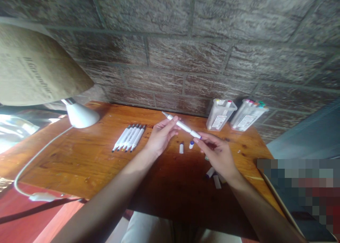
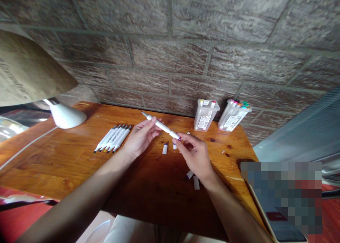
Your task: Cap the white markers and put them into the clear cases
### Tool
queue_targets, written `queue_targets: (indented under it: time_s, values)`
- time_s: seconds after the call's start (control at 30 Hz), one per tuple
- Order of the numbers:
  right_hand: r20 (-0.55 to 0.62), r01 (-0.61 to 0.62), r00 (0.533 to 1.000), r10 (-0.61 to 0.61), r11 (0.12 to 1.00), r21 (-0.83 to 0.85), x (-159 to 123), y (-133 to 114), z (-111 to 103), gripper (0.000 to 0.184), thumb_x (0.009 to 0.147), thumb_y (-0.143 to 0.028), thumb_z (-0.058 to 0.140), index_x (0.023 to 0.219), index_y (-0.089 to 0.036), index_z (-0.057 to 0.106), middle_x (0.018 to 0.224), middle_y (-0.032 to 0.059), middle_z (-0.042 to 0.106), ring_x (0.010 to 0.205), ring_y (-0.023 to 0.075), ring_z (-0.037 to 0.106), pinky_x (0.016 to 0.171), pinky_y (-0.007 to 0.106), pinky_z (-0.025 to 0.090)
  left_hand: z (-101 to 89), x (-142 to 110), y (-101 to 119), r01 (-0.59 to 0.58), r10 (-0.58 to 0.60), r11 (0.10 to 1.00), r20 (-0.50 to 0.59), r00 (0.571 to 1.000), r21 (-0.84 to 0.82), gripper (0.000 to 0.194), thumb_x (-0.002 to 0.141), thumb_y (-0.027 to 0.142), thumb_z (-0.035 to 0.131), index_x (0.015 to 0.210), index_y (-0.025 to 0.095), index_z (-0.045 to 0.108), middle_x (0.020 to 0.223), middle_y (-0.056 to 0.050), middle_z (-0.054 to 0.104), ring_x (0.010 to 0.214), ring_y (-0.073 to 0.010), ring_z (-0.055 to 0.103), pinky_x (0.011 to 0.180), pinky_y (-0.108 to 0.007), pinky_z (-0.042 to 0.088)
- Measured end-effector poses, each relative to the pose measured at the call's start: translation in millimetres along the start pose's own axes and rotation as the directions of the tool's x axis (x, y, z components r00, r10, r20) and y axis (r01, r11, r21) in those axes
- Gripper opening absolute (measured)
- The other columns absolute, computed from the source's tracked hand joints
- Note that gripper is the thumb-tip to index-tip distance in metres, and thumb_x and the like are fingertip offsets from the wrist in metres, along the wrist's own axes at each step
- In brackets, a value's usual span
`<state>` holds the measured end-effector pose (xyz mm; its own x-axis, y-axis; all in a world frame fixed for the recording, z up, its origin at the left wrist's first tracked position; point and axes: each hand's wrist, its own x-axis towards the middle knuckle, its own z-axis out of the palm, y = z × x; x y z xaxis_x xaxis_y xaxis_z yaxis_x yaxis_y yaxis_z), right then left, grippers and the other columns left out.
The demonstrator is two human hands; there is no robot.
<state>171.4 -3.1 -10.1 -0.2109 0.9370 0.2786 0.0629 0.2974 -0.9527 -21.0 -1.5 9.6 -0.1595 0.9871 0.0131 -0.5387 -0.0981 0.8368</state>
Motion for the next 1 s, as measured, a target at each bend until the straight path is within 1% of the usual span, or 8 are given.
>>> queue_targets:
  time_s: [0.1, 0.2, 0.3, 0.4, 0.6, 0.7, 0.87, 1.0]
  values:
    - [0.028, -0.041, 0.999, 0.04, 0.999, 0.016, 1, -7, -1, 0.032, 0.081, -0.045, 0.072, 0.095, -0.017, 0.076, 0.075, 0.0024, 0.071, 0.053, 0.0096, 0.054, 0.049, 0.022, 0.047, -1.9, 1, 0, 0.038, -0.035, 0.998, 0.06, 0.998, -0.052, 0.031, 0.073, 0.031, 0.083, 0.096, 0.012, 0.077, 0.083, -0.004, 0.075, 0.073, -0.0085, 0.068, 0.066, -0.015, 0.053]
    - [0.073, -0.065, 0.995, 0.064, 0.998, 0.015, 2, -13, -3, 0.033, 0.084, -0.047, 0.068, 0.084, -0.016, 0.075, 0.065, 0.0009, 0.066, 0.05, 0.0088, 0.052, 0.049, 0.022, 0.044, -2.5, 1, 0, 0.093, -0.078, 0.988, 0.121, 0.99, -0.121, 0.024, 0.081, 0.022, 0.076, 0.103, 0.014, 0.075, 0.103, -0.008, 0.077, 0.088, -0.0122, 0.071, 0.076, -0.019, 0.055]
    - [0.103, -0.063, 0.993, 0.063, 0.998, -0.003, 2, -14, -3, 0.033, 0.085, -0.047, 0.066, 0.077, -0.016, 0.073, 0.058, -0.0013, 0.06, 0.05, 0.0085, 0.051, 0.05, 0.021, 0.042, -1.6, 0, 1, 0.113, -0.088, 0.98, 0.15, 0.985, -0.165, 0.019, 0.084, 0.014, 0.069, 0.103, 0.014, 0.074, 0.112, -0.009, 0.075, 0.099, -0.0157, 0.071, 0.084, -0.023, 0.056]
    - [0.135, -0.089, 0.987, 0.087, 0.996, 0.009, 2, -11, -1, 0.033, 0.086, -0.047, 0.066, 0.079, -0.016, 0.074, 0.06, -0.0007, 0.062, 0.051, 0.0083, 0.051, 0.05, 0.021, 0.043, -0.8, -1, 0, 0.101, -0.078, 0.982, 0.145, 0.986, -0.157, 0.017, 0.085, 0.013, 0.068, 0.1, 0.013, 0.074, 0.11, -0.01, 0.076, 0.102, -0.0172, 0.071, 0.088, -0.025, 0.056]
    - [0.113, -0.18, 0.98, 0.163, 0.971, 0.156, 3, -2, 2, 0.044, 0.081, -0.049, 0.071, 0.111, -0.016, 0.071, 0.075, 0.0021, 0.071, 0.052, 0.0082, 0.053, 0.048, 0.022, 0.043, -1.8, 0, -1, 0.052, -0.041, 0.992, 0.105, 0.994, -0.113, 0.016, 0.084, 0.02, 0.072, 0.097, 0.012, 0.076, 0.101, -0.01, 0.077, 0.095, -0.0173, 0.073, 0.088, -0.026, 0.056]
    - [0.136, -0.187, 0.977, 0.164, 0.965, 0.181, 2, -3, 2, 0.041, 0.079, -0.047, 0.073, 0.106, -0.016, 0.073, 0.077, 0.0027, 0.072, 0.053, 0.0083, 0.054, 0.049, 0.022, 0.044, -1.2, 1, -2, 0.038, -0.031, 0.996, 0.082, 0.996, -0.082, 0.018, 0.082, 0.021, 0.075, 0.097, 0.011, 0.075, 0.099, -0.011, 0.078, 0.093, -0.0183, 0.074, 0.089, -0.028, 0.057]
    - [0.084, -0.117, 0.991, 0.107, 0.985, 0.126, -2, -6, 3, 0.039, 0.08, -0.045, 0.073, 0.106, -0.016, 0.074, 0.077, 0.0028, 0.071, 0.059, 0.0109, 0.057, 0.057, 0.025, 0.05, -0.1, 1, -7, 0.013, -0.01, 0.998, 0.053, 0.999, -0.06, 0.019, 0.078, 0.024, 0.078, 0.09, 0.01, 0.074, 0.097, -0.012, 0.078, 0.091, -0.0203, 0.074, 0.091, -0.033, 0.057]
    - [0.031, 0.001, 1.0, 0.001, 0.999, -0.051, -4, -3, 3, 0.037, 0.088, -0.046, 0.064, 0.108, -0.017, 0.075, 0.074, 0.0023, 0.069, 0.061, 0.0125, 0.058, 0.058, 0.025, 0.049, -0.3, -1, -12, 0.014, -0.01, 0.999, 0.08, 0.997, -0.053, 0.026, 0.074, 0.028, 0.083, 0.088, 0.009, 0.073, 0.096, -0.012, 0.078, 0.093, -0.0219, 0.074, 0.096, -0.036, 0.056]
